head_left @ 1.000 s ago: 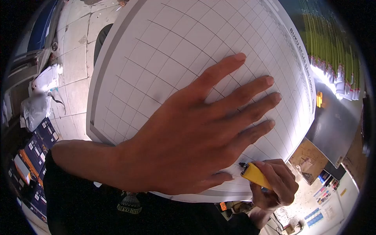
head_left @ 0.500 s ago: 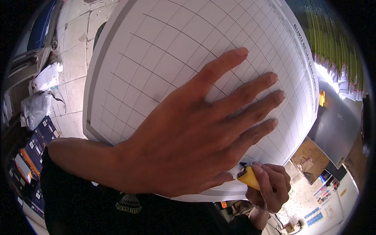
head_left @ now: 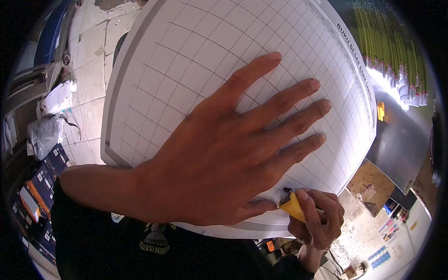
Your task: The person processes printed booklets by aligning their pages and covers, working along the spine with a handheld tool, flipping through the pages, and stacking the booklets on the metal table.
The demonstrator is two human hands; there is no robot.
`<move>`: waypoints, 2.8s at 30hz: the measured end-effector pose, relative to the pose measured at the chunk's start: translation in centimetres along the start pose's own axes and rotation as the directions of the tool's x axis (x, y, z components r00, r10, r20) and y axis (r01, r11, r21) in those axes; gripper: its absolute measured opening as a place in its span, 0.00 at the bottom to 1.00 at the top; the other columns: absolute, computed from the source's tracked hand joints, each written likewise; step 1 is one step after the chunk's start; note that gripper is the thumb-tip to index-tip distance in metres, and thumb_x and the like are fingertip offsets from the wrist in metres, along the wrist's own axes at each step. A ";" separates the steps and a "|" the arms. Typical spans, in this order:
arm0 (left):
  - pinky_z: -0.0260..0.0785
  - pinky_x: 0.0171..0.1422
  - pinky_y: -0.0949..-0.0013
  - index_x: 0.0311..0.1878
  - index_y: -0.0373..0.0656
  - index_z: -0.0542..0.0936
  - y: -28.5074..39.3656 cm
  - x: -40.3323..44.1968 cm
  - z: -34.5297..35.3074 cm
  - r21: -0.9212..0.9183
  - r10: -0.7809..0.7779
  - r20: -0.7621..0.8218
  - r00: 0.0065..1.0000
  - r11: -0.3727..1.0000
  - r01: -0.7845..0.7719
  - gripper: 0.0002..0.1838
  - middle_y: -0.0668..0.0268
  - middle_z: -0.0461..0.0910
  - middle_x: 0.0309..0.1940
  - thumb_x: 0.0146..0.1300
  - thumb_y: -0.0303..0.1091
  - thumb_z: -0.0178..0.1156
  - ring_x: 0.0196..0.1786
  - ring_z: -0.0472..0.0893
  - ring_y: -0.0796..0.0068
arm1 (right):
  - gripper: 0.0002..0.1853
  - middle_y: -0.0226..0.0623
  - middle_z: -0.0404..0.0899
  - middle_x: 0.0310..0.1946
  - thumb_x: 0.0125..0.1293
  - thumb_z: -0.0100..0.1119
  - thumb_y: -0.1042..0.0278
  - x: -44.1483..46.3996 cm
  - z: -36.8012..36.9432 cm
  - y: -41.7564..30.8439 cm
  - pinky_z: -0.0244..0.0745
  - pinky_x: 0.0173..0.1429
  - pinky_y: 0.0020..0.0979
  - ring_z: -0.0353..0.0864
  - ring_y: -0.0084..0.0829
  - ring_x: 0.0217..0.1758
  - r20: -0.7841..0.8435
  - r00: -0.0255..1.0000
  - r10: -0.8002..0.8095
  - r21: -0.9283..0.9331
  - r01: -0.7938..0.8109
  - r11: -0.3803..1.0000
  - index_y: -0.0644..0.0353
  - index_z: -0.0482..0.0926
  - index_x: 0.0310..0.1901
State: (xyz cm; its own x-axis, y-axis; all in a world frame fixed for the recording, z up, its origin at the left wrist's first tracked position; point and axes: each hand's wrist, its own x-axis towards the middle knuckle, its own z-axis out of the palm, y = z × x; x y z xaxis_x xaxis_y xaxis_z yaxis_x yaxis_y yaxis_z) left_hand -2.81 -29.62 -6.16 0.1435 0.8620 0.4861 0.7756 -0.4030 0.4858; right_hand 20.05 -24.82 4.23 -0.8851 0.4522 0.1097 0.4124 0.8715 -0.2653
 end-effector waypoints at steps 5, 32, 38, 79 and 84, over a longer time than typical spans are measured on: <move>0.33 0.86 0.36 0.67 0.55 0.80 -0.1 -0.2 0.2 0.022 0.009 -0.015 1.000 1.000 -0.009 0.40 0.62 0.71 0.74 0.62 0.75 0.56 0.81 0.61 0.58 | 0.26 0.42 0.85 0.36 0.46 0.80 0.64 0.4 0.0 -0.4 0.82 0.37 0.29 0.88 0.34 0.36 0.038 0.984 0.173 0.161 -0.177 0.971 0.62 0.89 0.49; 0.29 0.85 0.34 0.74 0.66 0.72 -0.8 0.0 -0.6 0.027 -0.010 0.116 0.993 1.000 0.007 0.30 0.66 0.59 0.81 0.71 0.60 0.55 0.84 0.53 0.60 | 0.23 0.36 0.85 0.36 0.44 0.86 0.58 0.9 1.2 0.1 0.81 0.33 0.27 0.86 0.28 0.33 -0.010 0.988 0.155 0.449 -0.134 0.883 0.56 0.91 0.43; 0.28 0.86 0.35 0.74 0.67 0.72 -1.2 1.4 -3.7 0.349 0.088 0.343 0.935 0.912 -0.214 0.30 0.67 0.59 0.82 0.71 0.60 0.54 0.84 0.53 0.61 | 0.14 0.26 0.87 0.40 0.53 0.80 0.61 0.5 2.4 -0.3 0.75 0.29 0.22 0.83 0.22 0.33 -0.110 0.993 -0.043 0.360 0.080 0.929 0.48 0.92 0.43; 0.27 0.86 0.35 0.76 0.67 0.69 -0.1 1.1 -3.8 0.153 -0.005 0.269 0.963 0.987 -0.038 0.30 0.66 0.58 0.82 0.73 0.61 0.50 0.84 0.53 0.60 | 0.16 0.21 0.86 0.38 0.52 0.80 0.58 0.1 2.1 -1.1 0.71 0.30 0.19 0.80 0.17 0.30 0.001 0.974 -0.227 0.277 0.218 0.936 0.36 0.92 0.44; 0.27 0.86 0.35 0.76 0.67 0.69 -0.4 1.5 -3.9 0.142 -0.011 0.267 0.964 0.990 -0.028 0.30 0.66 0.58 0.82 0.74 0.61 0.50 0.84 0.53 0.60 | 0.16 0.28 0.86 0.39 0.52 0.81 0.58 -0.3 2.1 0.5 0.77 0.29 0.21 0.83 0.21 0.31 -0.160 0.987 0.029 0.396 0.037 0.917 0.46 0.92 0.44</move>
State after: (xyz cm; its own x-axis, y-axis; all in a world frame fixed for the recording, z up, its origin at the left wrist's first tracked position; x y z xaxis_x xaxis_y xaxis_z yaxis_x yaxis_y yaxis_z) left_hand -5.30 -29.42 -2.76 0.2935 0.9173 0.2690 0.8506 -0.3790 0.3645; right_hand 20.02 -24.92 2.11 -0.8271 0.5015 0.2537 0.2598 0.7414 -0.6187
